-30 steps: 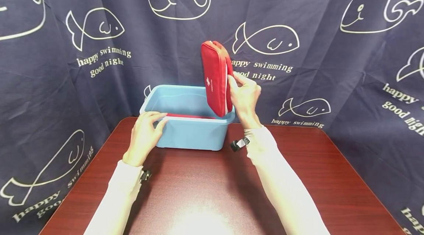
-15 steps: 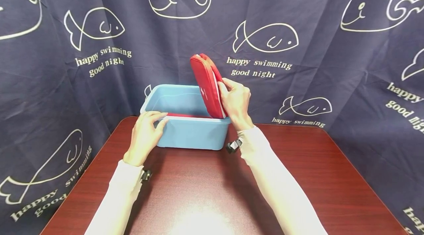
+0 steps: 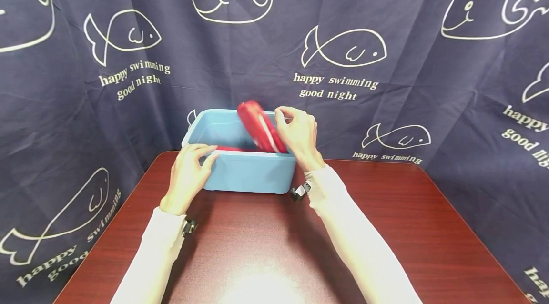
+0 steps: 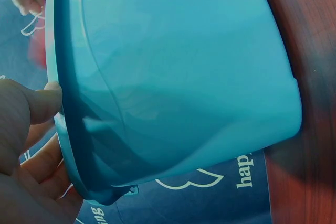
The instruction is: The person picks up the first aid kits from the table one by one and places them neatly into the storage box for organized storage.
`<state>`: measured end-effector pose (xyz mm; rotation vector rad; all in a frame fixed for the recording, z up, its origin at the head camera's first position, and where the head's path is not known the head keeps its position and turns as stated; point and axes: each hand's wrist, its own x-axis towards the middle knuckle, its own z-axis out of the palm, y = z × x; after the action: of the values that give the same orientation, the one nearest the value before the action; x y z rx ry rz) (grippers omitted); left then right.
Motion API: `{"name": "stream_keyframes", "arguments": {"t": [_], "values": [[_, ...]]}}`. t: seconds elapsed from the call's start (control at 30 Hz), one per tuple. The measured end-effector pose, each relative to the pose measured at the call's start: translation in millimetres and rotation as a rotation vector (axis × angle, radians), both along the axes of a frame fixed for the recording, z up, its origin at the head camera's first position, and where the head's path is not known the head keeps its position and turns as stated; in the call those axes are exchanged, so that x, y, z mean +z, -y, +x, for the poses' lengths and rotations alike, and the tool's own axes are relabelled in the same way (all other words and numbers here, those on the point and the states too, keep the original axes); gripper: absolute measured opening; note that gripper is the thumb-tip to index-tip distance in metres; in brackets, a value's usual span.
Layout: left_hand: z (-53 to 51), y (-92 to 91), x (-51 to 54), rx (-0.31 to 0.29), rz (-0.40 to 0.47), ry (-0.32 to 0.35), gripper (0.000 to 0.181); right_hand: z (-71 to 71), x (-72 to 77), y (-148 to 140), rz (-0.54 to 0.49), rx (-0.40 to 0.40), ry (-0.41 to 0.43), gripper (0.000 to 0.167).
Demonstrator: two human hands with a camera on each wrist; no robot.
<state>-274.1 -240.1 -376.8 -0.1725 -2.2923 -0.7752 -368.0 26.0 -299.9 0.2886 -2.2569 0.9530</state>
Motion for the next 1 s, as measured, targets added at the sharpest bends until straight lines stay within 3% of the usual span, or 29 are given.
{"name": "stream_keyframes", "arguments": {"t": [0.27, 0.57, 0.87, 1.0], "values": [[-0.7, -1.6, 0.5, -0.01, 0.001, -0.014, 0.026, 15.3, 10.1, -9, -0.003, 0.044, 0.048, 0.029], [-5.1, -5.3, -0.3, -0.029, -0.002, -0.003, 0.025, 42.0, 11.0, -49, 0.124, 0.051, 0.094, 0.035], [-2.5, 8.3, 4.4, -0.054, -0.002, -0.002, 0.033, 62.1, 12.6, -87, 0.237, 0.053, 0.128, 0.044], [4.2, 11.8, 7.8, -0.049, -0.003, 0.012, 0.033, 68.6, 7.7, -102, 0.281, 0.065, 0.13, 0.048]]}}
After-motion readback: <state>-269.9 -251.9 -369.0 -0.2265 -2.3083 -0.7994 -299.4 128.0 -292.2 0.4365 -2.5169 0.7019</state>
